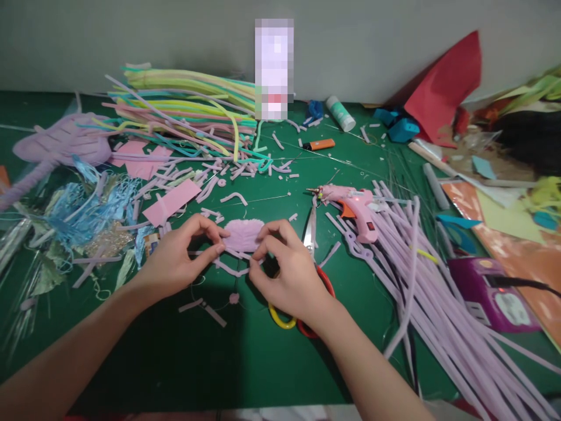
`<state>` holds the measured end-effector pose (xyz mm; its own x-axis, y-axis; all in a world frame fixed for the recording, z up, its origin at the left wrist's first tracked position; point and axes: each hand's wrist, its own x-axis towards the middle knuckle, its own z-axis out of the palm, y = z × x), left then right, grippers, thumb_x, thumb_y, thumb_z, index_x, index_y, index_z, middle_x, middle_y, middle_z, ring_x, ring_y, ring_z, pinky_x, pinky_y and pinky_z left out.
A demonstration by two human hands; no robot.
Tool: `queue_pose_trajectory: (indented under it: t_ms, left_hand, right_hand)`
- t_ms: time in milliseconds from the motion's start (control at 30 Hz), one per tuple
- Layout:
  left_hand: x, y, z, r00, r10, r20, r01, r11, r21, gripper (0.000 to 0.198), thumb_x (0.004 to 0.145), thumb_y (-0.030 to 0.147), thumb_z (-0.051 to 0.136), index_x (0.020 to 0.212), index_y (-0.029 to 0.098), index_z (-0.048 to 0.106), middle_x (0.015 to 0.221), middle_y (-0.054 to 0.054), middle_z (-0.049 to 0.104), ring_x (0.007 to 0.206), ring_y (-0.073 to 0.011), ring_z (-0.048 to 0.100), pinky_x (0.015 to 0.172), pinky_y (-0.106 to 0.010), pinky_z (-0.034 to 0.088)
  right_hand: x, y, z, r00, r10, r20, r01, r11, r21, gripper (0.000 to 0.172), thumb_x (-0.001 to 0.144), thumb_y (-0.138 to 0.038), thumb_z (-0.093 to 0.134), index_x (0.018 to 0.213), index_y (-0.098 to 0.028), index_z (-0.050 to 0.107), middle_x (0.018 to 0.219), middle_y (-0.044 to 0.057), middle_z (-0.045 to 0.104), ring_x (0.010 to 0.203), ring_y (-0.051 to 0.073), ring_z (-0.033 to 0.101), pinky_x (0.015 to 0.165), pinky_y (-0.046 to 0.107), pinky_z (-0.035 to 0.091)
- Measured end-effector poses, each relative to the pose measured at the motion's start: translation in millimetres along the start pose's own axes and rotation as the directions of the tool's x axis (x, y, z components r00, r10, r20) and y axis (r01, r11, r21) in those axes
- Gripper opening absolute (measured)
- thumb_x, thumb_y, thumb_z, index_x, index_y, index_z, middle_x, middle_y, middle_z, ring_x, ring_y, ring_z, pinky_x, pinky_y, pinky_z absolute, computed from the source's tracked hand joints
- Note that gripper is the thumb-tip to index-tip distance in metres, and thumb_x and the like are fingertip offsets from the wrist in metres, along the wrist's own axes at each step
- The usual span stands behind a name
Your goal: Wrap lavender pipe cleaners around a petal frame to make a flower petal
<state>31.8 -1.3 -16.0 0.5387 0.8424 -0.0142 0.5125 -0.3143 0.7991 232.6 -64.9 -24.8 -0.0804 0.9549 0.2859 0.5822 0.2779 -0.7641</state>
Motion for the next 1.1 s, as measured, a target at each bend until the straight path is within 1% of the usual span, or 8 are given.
queue_pose_trajectory:
  t_ms: [300, 467, 567, 667, 833, 967, 1033, 1100]
  left_hand:
    - [-0.6, -2.9, 0.5, 1.000, -0.009, -0.009, 0.008, 0.993, -0.120, 0.017, 0.089, 0.018, 0.055, 0.083, 0.023, 0.040, 0.089, -0.002, 0.060, 0.110, -0.0229, 0.063, 0.083, -0.037, 0.051]
    - [1.6, -5.5, 3.8, 0.985, 0.029, -0.167, -0.047, 0.994, -0.102, 0.013, 0.089, 0.023, 0.060, 0.093, 0.023, 0.048, 0.105, -0.004, 0.062, 0.115, -0.0218, 0.059, 0.096, -0.040, 0.048]
    - [1.2, -5.0, 8.7, 0.975, 0.001, -0.221, -0.041, 0.984, -0.175, 0.051, 0.079, 0.030, 0.074, 0.122, 0.027, 0.047, 0.132, -0.008, 0.048, 0.122, -0.0241, 0.053, 0.096, -0.039, 0.050]
    - [-0.6, -0.2, 12.1, 0.980, -0.164, -0.112, 0.114, 0.927, -0.356, 0.083, 0.070, 0.032, 0.080, 0.139, 0.029, 0.033, 0.143, -0.013, 0.038, 0.121, -0.0269, 0.054, 0.089, -0.036, 0.055]
    - [-2.1, 10.7, 9.0, 0.953, -0.256, 0.164, 0.303, 0.745, -0.594, 0.088, 0.075, 0.024, 0.077, 0.145, 0.028, 0.024, 0.117, -0.011, 0.065, 0.100, -0.0227, 0.069, 0.080, -0.031, 0.058]
    - [-1.1, 13.2, 6.3, 0.948, -0.270, 0.170, 0.315, 0.701, -0.640, 0.080, 0.074, 0.023, 0.079, 0.140, 0.026, 0.034, 0.103, -0.007, 0.073, 0.088, -0.0192, 0.073, 0.074, -0.026, 0.058]
    - [-0.1, 13.0, 6.8, 0.949, -0.274, 0.158, 0.307, 0.680, -0.665, 0.077, 0.073, 0.023, 0.080, 0.137, 0.024, 0.037, 0.101, -0.006, 0.074, 0.086, -0.0186, 0.073, 0.073, -0.024, 0.058]
    - [0.9, 13.0, 7.9, 0.949, -0.271, 0.161, 0.306, 0.670, -0.677, 0.074, 0.073, 0.023, 0.081, 0.134, 0.023, 0.039, 0.101, -0.006, 0.074, 0.087, -0.0187, 0.073, 0.072, -0.024, 0.058]
  right_hand:
    - [-0.5, 4.3, 0.0, 0.999, 0.003, -0.038, -0.002, 1.000, 0.019, 0.013, 0.077, -0.012, 0.062, 0.071, -0.020, 0.055, 0.097, 0.006, 0.055, 0.092, 0.020, 0.060, 0.083, 0.037, 0.048]
    - [0.5, 7.8, -3.1, 0.993, 0.017, -0.116, -0.024, 0.998, -0.062, 0.006, 0.081, -0.018, 0.067, 0.076, -0.020, 0.064, 0.100, 0.007, 0.055, 0.095, 0.020, 0.059, 0.082, 0.036, 0.048]
    - [1.3, 8.6, -4.4, 0.990, 0.054, -0.133, -0.060, 0.997, -0.045, 0.003, 0.080, -0.020, 0.070, 0.079, -0.020, 0.068, 0.099, 0.007, 0.056, 0.096, 0.020, 0.059, 0.084, 0.036, 0.048]
    - [1.0, 7.8, -4.3, 0.988, 0.080, -0.136, -0.078, 0.997, 0.023, 0.003, 0.079, -0.020, 0.071, 0.078, -0.021, 0.068, 0.098, 0.006, 0.057, 0.096, 0.019, 0.058, 0.087, 0.036, 0.048]
    - [-2.2, 5.0, -2.6, 0.987, 0.130, -0.090, -0.112, 0.977, 0.180, 0.003, 0.080, -0.022, 0.071, 0.081, -0.023, 0.069, 0.102, 0.005, 0.056, 0.102, 0.019, 0.057, 0.091, 0.037, 0.047]
    - [-2.8, 2.0, 1.8, 0.977, 0.198, -0.081, -0.156, 0.918, 0.365, 0.011, 0.080, -0.023, 0.071, 0.088, -0.024, 0.064, 0.104, 0.005, 0.053, 0.104, 0.018, 0.056, 0.088, 0.034, 0.050]
    - [-1.0, -0.1, 4.4, 0.954, 0.296, -0.055, -0.224, 0.820, 0.526, 0.022, 0.078, -0.026, 0.074, 0.092, -0.025, 0.057, 0.101, 0.003, 0.054, 0.094, 0.016, 0.059, 0.080, 0.031, 0.053]
    - [2.3, -2.4, 5.6, 0.913, 0.406, 0.045, -0.337, 0.686, 0.645, 0.032, 0.076, -0.034, 0.076, 0.097, -0.025, 0.054, 0.093, 0.002, 0.059, 0.082, 0.014, 0.061, 0.072, 0.028, 0.054]
